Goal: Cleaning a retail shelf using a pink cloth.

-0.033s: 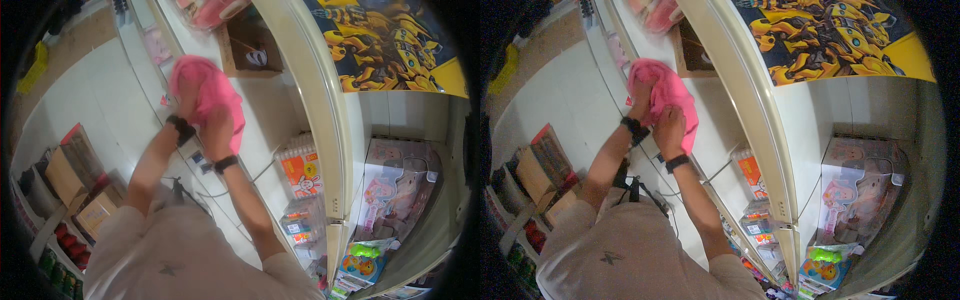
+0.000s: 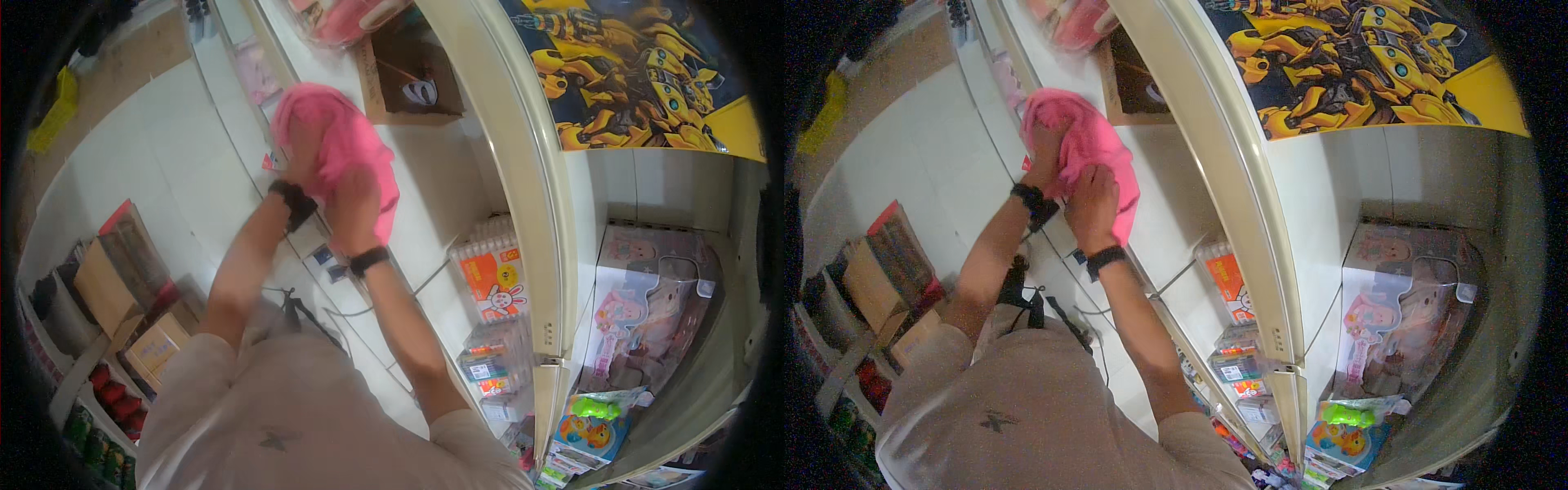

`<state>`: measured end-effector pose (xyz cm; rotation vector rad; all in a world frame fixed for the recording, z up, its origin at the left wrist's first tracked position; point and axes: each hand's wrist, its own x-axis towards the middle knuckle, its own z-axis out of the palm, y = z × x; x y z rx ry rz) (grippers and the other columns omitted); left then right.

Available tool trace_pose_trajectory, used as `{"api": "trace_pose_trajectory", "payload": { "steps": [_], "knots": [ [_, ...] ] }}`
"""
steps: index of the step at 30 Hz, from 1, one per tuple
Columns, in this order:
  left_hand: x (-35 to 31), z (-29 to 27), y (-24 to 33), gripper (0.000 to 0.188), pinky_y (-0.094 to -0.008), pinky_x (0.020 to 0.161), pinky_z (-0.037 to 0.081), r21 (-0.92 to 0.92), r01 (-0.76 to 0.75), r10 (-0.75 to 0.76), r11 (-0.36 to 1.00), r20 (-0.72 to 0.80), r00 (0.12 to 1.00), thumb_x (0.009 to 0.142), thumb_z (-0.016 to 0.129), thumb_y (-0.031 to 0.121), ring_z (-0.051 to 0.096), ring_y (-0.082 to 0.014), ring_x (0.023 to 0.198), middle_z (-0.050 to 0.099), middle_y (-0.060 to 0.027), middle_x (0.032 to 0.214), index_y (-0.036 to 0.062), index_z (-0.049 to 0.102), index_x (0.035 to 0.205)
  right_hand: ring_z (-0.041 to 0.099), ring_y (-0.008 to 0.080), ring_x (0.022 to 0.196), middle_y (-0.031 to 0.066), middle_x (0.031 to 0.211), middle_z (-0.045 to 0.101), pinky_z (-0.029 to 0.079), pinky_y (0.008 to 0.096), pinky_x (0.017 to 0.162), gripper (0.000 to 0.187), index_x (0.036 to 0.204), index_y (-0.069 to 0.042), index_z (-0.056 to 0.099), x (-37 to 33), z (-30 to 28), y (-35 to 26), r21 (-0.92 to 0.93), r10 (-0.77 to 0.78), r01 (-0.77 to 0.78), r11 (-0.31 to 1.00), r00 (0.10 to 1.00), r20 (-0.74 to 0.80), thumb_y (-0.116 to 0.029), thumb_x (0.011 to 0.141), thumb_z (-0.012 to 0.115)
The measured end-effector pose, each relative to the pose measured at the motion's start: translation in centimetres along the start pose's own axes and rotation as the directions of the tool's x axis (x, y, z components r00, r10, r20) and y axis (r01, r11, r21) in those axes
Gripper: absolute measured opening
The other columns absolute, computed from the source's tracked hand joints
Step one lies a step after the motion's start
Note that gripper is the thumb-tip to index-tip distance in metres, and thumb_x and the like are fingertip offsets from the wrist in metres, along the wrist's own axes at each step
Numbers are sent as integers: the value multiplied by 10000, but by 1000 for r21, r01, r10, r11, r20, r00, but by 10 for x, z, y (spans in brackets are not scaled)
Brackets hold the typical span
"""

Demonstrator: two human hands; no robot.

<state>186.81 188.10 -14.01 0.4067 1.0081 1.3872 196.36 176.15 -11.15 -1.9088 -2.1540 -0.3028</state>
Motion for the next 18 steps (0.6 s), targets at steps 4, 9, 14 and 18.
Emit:
{"api": "trace_pose_trajectory", "payload": {
  "steps": [4,9,14,18],
  "knots": [
    [56,-28,-8,179,-303,664,511,90,-206,191,974,150,970,844,669,138,595,-157,773,615,-27,888,33,626,983,536,305,980,138,1017,533,432,389,798,371,1031,-37,514,33,-9,-15,63,-60,54,997,994,93,-123,706,670],
    [69,-35,-10,374,-346,741,495,198,-200,139,960,282,949,900,630,334,575,-166,839,655,-61,959,-15,655,1032,530,397,927,202,997,541,446,475,752,333,1039,9,518,22,-17,-13,178,9,-12,984,1000,22,-50,721,598],
    [57,-40,-23,337,-313,653,511,373,151,-186,915,60,981,859,668,324,619,-167,732,654,-64,859,-4,678,936,537,318,1016,134,1036,542,454,428,796,596,1127,-33,510,-18,-42,5,176,70,-91,980,990,125,-207,630,789],
    [0,-28,-60,421,-315,686,517,218,-53,18,975,161,987,848,679,380,627,-184,780,659,-68,901,-17,669,987,546,360,974,173,1033,546,458,451,795,492,1139,-2,506,-73,-52,37,163,55,-67,984,996,73,-123,703,699]
  ]
}}
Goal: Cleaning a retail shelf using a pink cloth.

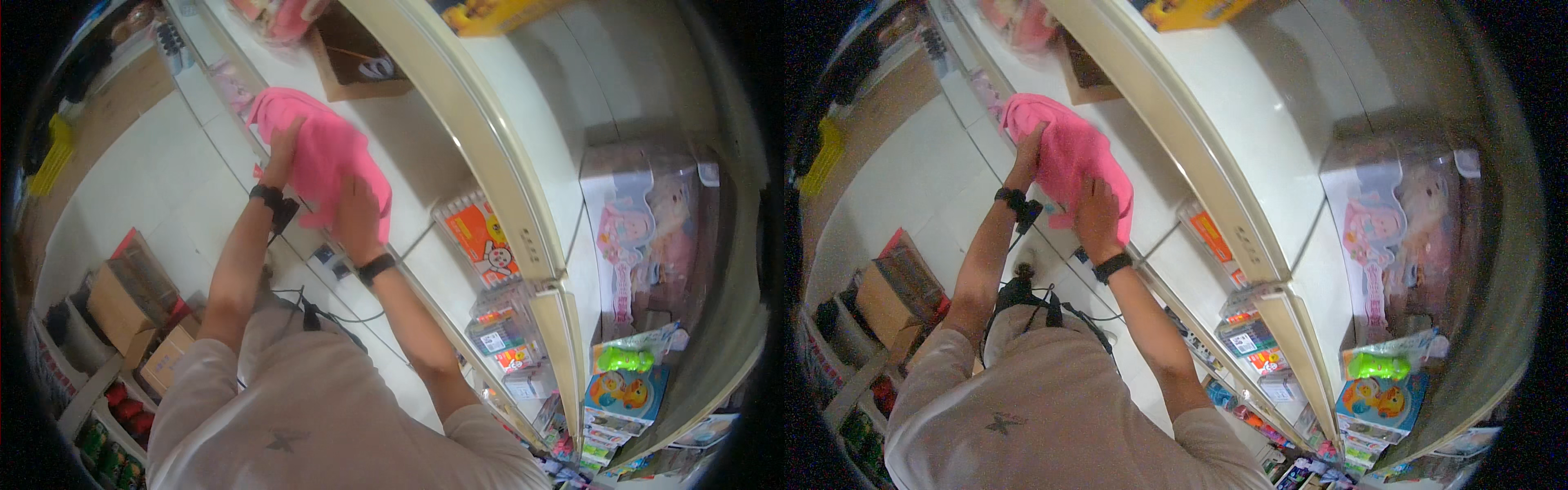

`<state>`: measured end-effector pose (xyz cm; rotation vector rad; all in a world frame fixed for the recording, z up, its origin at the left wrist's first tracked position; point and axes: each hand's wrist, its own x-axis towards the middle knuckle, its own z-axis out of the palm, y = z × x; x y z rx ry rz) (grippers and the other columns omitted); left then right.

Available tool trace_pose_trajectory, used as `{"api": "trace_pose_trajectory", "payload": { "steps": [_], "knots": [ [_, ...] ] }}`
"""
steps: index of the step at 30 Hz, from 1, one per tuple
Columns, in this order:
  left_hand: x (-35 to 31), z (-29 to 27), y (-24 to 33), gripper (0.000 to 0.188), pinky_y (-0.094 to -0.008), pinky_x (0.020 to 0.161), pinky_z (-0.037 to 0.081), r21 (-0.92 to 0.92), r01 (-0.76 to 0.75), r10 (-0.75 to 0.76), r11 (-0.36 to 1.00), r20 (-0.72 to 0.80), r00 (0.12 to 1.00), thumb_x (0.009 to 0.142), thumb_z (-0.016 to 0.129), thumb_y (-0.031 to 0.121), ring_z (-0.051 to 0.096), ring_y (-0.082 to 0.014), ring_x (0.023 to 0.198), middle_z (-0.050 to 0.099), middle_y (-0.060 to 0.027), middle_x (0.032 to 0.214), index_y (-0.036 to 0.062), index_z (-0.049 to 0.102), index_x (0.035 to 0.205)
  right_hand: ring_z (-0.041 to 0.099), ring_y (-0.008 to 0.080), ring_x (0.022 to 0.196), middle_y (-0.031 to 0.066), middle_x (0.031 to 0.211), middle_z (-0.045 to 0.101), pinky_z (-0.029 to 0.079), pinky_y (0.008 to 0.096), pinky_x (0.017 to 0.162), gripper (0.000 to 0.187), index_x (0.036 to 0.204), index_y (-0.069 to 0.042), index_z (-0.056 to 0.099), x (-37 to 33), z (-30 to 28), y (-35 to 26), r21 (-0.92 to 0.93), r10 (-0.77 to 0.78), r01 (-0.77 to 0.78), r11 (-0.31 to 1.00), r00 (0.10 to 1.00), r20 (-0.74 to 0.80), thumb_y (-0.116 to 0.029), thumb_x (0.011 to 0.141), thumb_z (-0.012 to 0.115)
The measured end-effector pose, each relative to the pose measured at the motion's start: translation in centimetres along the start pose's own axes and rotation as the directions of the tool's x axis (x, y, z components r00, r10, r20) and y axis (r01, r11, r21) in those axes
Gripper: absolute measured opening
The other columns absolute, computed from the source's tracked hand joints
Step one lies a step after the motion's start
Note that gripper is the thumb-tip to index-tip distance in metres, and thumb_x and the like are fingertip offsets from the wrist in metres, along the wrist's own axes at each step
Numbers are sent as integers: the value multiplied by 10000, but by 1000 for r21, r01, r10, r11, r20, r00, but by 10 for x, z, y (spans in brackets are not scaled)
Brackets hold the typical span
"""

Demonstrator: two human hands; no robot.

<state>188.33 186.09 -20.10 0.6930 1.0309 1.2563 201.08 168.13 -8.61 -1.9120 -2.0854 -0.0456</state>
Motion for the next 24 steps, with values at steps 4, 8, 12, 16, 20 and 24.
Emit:
{"api": "trace_pose_trajectory", "payload": {
  "steps": [4,8,12,16,20,24],
  "knots": [
    [-66,38,-5,443,-333,760,519,-21,35,-33,999,91,995,887,644,384,625,-187,890,657,-76,1004,-16,645,1078,551,392,956,193,1004,560,462,463,809,410,1140,20,523,-60,-34,22,-89,95,-90,992,994,52,-49,746,614],
    [-96,34,-40,598,-348,908,500,-53,48,-41,997,112,993,926,605,471,573,-207,1119,591,-90,1238,18,524,1307,550,360,963,189,1030,546,462,430,813,366,1078,14,550,-102,-35,53,57,55,-55,997,998,11,-84,741,655],
    [-116,35,-19,715,-357,977,473,112,333,-351,936,309,884,917,589,538,517,-211,1215,525,-78,1352,58,411,1416,593,351,943,178,1010,612,489,415,811,217,961,-5,618,-119,-58,63,193,130,-116,974,990,-61,-33,747,604],
    [-123,22,-1,686,-389,934,496,280,373,-461,885,403,791,924,569,546,537,-192,1199,545,-59,1342,78,440,1409,601,378,880,165,913,610,497,453,768,162,923,-32,635,-112,-85,58,357,378,-312,881,916,-132,-39,765,603],
    [-134,19,31,580,-351,723,547,560,213,-492,801,412,767,916,591,500,622,-139,1002,605,-40,1179,78,525,1309,572,249,682,138,814,595,460,316,621,100,838,4,627,-119,-120,66,353,383,-276,894,879,-284,28,754,577],
    [-131,8,13,435,-311,655,559,626,75,-566,776,640,520,936,583,407,668,-170,827,655,-64,1034,70,585,1212,575,219,712,120,834,596,462,301,649,113,840,16,624,-154,-158,73,286,423,-328,900,815,-397,75,746,601]
  ]
}}
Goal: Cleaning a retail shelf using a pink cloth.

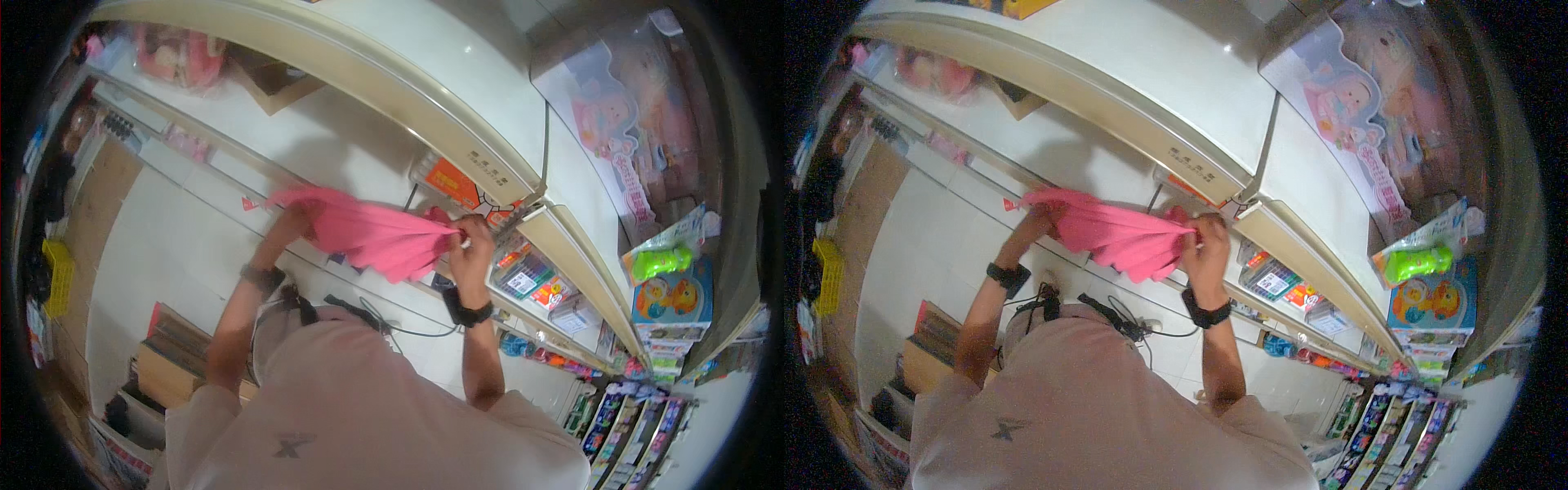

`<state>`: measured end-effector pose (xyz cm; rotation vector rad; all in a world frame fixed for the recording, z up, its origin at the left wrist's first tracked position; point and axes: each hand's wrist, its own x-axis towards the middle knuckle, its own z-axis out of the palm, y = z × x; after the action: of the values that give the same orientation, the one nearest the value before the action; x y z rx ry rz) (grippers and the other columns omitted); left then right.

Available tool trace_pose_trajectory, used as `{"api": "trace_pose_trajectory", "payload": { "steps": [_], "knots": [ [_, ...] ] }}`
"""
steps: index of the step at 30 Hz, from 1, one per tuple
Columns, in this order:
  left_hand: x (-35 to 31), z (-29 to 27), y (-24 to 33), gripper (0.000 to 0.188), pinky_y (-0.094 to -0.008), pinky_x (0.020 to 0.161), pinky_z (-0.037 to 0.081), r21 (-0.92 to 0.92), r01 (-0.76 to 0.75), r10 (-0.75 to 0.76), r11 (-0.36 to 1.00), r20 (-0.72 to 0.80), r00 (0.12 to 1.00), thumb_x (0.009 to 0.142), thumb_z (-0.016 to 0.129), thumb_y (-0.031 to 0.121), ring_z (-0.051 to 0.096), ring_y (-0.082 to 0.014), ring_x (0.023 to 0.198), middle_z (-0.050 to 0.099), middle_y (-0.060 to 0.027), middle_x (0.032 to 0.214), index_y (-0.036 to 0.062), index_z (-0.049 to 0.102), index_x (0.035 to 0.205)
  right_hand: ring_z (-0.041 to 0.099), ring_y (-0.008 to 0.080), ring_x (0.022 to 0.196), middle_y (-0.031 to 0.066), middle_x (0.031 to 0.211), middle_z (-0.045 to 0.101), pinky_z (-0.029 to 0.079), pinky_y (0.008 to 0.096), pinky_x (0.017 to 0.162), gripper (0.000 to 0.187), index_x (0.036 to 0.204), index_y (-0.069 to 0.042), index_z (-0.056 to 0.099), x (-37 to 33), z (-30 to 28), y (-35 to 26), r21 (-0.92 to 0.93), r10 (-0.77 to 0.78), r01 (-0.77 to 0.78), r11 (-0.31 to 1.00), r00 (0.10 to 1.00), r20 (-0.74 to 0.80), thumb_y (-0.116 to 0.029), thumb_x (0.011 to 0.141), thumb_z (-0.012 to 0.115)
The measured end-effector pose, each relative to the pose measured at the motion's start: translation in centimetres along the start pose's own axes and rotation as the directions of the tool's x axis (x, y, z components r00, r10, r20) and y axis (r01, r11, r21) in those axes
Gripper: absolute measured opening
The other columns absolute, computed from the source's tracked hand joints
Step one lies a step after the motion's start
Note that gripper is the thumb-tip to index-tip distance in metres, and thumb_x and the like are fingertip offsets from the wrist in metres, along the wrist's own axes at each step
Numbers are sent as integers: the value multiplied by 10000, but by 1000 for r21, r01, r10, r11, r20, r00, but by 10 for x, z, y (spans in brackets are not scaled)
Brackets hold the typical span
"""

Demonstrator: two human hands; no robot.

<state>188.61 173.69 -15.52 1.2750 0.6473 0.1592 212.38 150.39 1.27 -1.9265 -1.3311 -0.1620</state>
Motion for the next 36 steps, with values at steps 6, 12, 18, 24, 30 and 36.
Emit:
{"api": "trace_pose_trajectory", "payload": {
  "steps": [6,12,18,24,30,36],
  "knots": [
    [-1,119,61,345,-372,602,530,488,-337,370,805,31,928,911,598,362,642,-271,584,664,-119,699,34,664,997,584,268,876,155,971,591,485,345,730,151,873,1,624,-60,-41,45,-124,214,-266,956,921,-325,77,751,576],
    [18,220,85,393,-445,703,491,776,-406,348,483,256,902,915,580,393,622,-308,709,631,-188,749,10,663,888,502,405,1140,215,1173,544,392,495,999,446,1175,-16,551,-133,-23,72,-267,339,-320,909,941,24,-2,736,628],
    [35,263,48,382,-434,908,402,848,-515,593,130,350,726,817,662,319,515,-314,1079,551,-140,1105,58,609,1091,411,457,1192,270,1276,435,350,531,1023,651,1289,57,421,-133,11,53,-412,308,-312,856,948,-78,-24,686,653],
    [26,239,58,418,-431,890,415,782,-610,581,124,441,684,774,693,224,519,-317,1051,532,-143,1090,61,569,1137,348,466,1243,270,1292,409,279,543,1061,692,1260,60,424,-126,42,63,-364,513,-544,756,838,-187,-69,640,703],
    [26,226,48,473,-446,850,440,771,-623,601,134,437,670,736,698,164,539,-324,991,533,-153,1073,70,544,1173,128,522,1394,338,1484,181,116,619,1133,799,1384,88,284,-125,91,57,-394,437,-590,705,799,-414,-140,717,661],
    [26,232,39,463,-475,836,438,770,-636,627,-47,519,582,784,647,193,530,-367,956,547,-189,1048,51,536,1211,143,528,1398,316,1524,164,130,582,1151,838,1467,51,231,-133,84,42,-210,507,-642,738,731,-457,-144,761,640]
  ]
}}
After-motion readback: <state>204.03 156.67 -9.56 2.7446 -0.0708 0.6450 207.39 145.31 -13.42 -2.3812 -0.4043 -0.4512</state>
